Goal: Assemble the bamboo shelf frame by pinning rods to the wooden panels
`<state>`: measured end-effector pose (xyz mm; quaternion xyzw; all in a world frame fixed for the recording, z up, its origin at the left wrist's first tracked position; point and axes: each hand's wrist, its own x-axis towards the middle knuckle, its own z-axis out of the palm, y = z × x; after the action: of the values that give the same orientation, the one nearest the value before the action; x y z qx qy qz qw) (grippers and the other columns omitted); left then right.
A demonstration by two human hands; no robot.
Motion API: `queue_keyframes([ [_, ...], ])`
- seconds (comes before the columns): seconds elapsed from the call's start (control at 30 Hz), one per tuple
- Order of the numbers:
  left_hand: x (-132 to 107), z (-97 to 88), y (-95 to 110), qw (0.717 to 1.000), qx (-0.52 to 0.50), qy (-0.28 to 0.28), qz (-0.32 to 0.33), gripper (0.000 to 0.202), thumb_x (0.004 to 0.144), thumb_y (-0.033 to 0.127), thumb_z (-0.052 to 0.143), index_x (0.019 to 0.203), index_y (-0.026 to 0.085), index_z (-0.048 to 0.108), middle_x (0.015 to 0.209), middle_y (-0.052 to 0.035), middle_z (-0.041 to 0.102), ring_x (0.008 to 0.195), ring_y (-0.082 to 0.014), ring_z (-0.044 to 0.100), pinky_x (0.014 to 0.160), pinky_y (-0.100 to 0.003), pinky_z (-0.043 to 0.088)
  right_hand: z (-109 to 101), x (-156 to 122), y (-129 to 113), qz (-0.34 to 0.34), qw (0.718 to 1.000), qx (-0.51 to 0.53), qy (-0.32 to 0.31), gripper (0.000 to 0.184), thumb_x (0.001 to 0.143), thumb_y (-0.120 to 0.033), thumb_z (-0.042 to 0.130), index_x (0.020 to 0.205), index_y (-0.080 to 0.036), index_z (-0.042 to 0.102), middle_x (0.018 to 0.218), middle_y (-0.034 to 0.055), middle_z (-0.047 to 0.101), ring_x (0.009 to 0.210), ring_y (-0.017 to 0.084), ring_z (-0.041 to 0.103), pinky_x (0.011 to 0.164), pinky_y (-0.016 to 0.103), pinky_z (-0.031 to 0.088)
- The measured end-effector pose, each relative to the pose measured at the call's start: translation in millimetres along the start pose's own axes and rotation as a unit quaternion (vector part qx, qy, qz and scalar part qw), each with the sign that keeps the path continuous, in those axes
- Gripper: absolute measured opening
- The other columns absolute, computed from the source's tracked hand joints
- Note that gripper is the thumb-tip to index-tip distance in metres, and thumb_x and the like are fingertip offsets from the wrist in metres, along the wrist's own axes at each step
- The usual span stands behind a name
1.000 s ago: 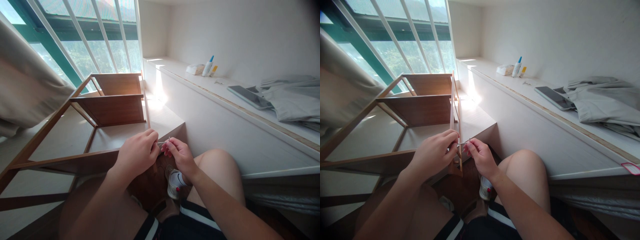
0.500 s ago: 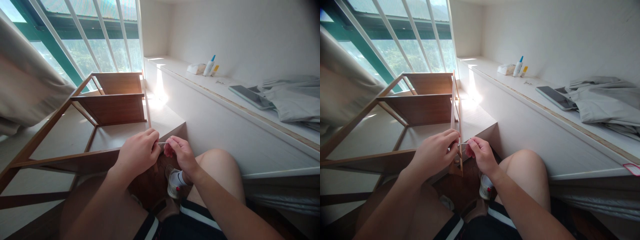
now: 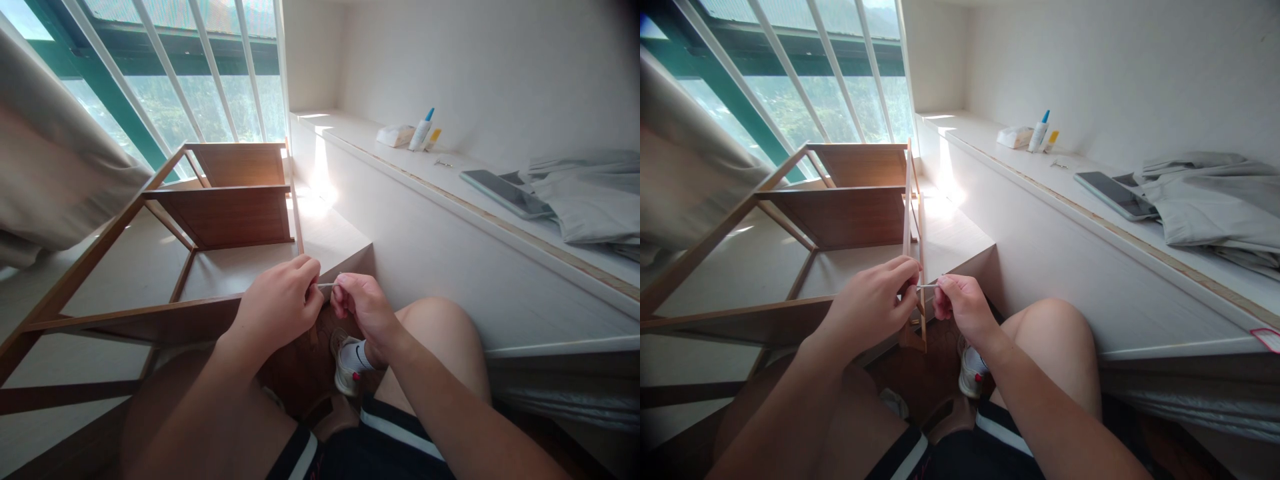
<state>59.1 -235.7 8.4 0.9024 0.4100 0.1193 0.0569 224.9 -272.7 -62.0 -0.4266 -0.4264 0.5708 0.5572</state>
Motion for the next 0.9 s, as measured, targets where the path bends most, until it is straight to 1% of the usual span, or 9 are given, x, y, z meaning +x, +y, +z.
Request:
queue_keyframes([
  [0.23, -1.2, 0.3, -0.4, 1.0, 0.003, 0.0, -0.001, 0.006, 0.089, 0.024, 0.043, 0.083, 0.024, 0.046, 0.087, 0.0005, 0.056, 0.07, -0.0176, 0.05, 0.06, -0.033, 0.029, -2.4, -1.7, -0.3, -0.001, 0.999, -0.042, -0.012, 0.034, 0.097, -0.038, 0.05, 0.07, -0.018, 0.056, 0.056, -0.0017, 0.057, 0.049, 0.011, 0.049, 0.047, 0.024, 0.035],
  [0.5, -1.0, -0.8, 0.5, 1.0, 0.003, -0.002, -0.006, 0.005, 0.087, 0.022, 0.044, 0.083, 0.024, 0.047, 0.086, 0.0002, 0.057, 0.068, -0.0172, 0.05, 0.058, -0.033, 0.028, -1.0, -3.6, -2.6, -0.035, 0.997, -0.065, -0.003, 0.035, 0.097, -0.037, 0.049, 0.069, -0.019, 0.056, 0.057, -0.0009, 0.058, 0.052, 0.012, 0.049, 0.05, 0.026, 0.036],
  [0.67, -0.7, -0.7, 0.8, 1.0, 0.008, 0.002, -0.008, 0.005, 0.087, 0.022, 0.044, 0.084, 0.024, 0.048, 0.087, -0.0004, 0.059, 0.069, -0.0174, 0.053, 0.058, -0.033, 0.03, -0.4, -3.7, -3.3, -0.024, 0.998, -0.055, -0.004, 0.034, 0.096, -0.037, 0.05, 0.068, -0.019, 0.055, 0.056, -0.001, 0.058, 0.051, 0.012, 0.049, 0.05, 0.026, 0.035],
  [0.83, -0.3, -0.3, 0.9, 1.0, 0.01, 0.001, -0.01, 0.006, 0.087, 0.022, 0.045, 0.084, 0.023, 0.05, 0.087, -0.0012, 0.06, 0.071, -0.0178, 0.055, 0.058, -0.033, 0.03, -2.2, -2.9, -1.8, -0.006, 1.0, -0.001, 0.017, 0.032, 0.094, -0.038, 0.051, 0.069, -0.02, 0.052, 0.054, -0.0024, 0.054, 0.048, 0.012, 0.047, 0.047, 0.025, 0.033],
  [0.9, -0.4, -0.5, 1.0, 1.0, 0.01, 0.002, -0.009, 0.006, 0.087, 0.022, 0.045, 0.084, 0.023, 0.05, 0.087, -0.0008, 0.06, 0.07, -0.0176, 0.055, 0.058, -0.033, 0.03, -2.5, -2.5, 0.5, -0.007, 1.0, 0.003, 0.016, 0.032, 0.095, -0.038, 0.051, 0.069, -0.019, 0.052, 0.055, -0.0024, 0.054, 0.048, 0.011, 0.047, 0.047, 0.025, 0.033],
])
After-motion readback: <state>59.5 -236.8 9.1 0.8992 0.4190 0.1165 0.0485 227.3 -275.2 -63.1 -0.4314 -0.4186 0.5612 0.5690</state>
